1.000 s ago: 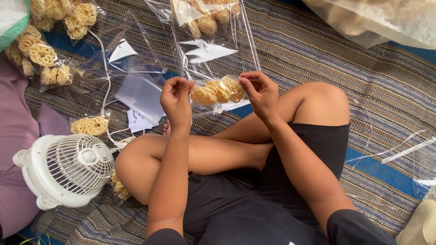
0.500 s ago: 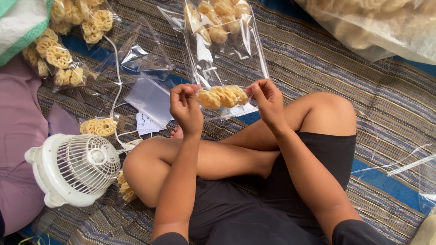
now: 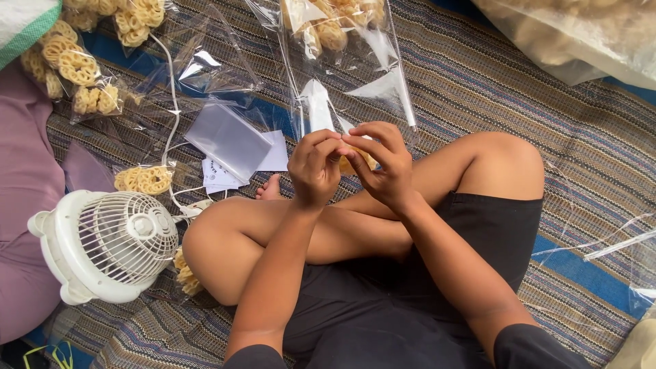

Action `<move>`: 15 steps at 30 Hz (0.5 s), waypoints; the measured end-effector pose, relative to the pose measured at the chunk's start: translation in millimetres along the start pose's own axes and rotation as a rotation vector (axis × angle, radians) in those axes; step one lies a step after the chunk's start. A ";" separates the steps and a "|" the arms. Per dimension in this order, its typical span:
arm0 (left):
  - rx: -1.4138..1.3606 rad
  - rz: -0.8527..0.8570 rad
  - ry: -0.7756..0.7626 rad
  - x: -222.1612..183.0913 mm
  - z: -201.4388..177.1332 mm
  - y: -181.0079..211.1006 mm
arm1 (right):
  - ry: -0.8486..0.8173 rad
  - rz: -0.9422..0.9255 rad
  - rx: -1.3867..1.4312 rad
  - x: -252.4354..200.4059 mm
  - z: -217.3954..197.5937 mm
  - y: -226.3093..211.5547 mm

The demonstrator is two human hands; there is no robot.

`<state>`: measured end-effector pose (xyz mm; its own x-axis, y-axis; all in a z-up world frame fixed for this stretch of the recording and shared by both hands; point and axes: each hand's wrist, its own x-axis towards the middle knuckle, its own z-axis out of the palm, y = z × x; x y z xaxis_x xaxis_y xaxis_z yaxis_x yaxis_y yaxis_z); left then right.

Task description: The person picks up individual crackers, places them into small plastic bags, and then packs these small bags into a larger plastic bag by hand.

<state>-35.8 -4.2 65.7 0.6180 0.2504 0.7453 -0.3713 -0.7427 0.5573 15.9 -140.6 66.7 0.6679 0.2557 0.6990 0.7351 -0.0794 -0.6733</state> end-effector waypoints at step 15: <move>-0.250 -0.283 0.203 20.7 -26.4 -16.0 | -0.159 -0.075 -0.126 -4.5 -25.1 37.1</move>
<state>-35.3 29.3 81.9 0.5803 0.5584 0.5929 -0.3782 -0.4599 0.8034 43.2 -168.9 44.6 0.5915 0.4131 0.6924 0.7973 -0.1714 -0.5788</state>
